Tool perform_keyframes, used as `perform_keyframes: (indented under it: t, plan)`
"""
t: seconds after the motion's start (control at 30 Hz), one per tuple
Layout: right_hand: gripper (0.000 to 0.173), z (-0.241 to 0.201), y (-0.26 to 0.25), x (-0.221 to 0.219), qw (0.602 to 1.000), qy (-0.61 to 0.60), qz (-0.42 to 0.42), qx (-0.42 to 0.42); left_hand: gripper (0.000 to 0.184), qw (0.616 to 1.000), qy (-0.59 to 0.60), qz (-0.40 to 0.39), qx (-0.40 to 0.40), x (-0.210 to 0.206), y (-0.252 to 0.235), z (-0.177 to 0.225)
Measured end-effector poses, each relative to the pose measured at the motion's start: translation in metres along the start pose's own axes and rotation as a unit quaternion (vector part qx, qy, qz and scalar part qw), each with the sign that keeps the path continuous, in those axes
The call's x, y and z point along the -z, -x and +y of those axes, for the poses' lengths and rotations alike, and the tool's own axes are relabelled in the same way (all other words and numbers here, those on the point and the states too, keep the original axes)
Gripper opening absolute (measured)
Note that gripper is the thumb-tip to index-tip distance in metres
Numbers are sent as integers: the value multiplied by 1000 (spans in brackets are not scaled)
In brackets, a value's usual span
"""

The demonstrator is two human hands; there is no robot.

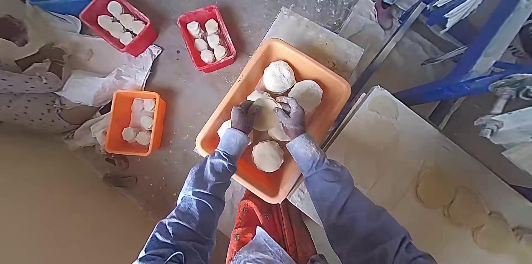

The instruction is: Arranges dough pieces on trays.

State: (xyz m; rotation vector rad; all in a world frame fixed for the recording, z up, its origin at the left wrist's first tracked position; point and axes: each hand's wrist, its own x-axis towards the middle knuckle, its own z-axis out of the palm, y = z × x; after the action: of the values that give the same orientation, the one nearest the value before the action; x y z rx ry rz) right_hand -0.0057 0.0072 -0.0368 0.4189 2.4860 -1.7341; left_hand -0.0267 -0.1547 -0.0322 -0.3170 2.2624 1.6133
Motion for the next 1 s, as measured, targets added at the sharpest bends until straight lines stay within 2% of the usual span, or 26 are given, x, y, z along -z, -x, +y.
perform_keyframes:
  t: [0.1,0.17,0.23,0.33,0.43,0.5,0.6,0.7,0.73,0.8,0.9,0.93,1.0]
  plan:
    - [38,6,-33,-16,993,121,15,5,28,989,-145,-22,9,4,-40,8]
    - [40,14,-49,-26,980,200,-7,17,31,977,-205,-24,43,5,-55,6]
    - [43,2,-52,-29,968,248,-38,-2,31,971,-230,-11,60,7,-62,8]
    - [40,-18,-14,-5,967,245,-23,67,38,978,-206,-12,32,24,-28,27]
    - [35,-20,61,29,962,222,-11,157,32,974,-177,118,-76,46,23,10]
    - [37,-11,117,45,965,219,-20,141,34,964,-171,181,-93,67,51,-14]
    - [32,11,178,57,959,256,-34,117,37,962,-209,175,0,108,109,-46]
    - [56,-8,176,53,949,306,-69,29,43,954,-249,115,119,160,178,-65]
    - [64,4,167,51,953,300,-26,35,44,950,-256,110,140,174,202,-67]
    - [72,20,142,52,952,296,71,21,42,949,-258,132,123,193,229,-70]
    - [74,18,113,62,935,313,133,-98,39,955,-244,151,74,209,222,-68]
    - [74,13,104,62,925,325,144,-132,40,959,-238,136,74,212,208,-61]
    - [71,3,90,53,908,359,157,-146,45,966,-227,80,89,214,169,-44]
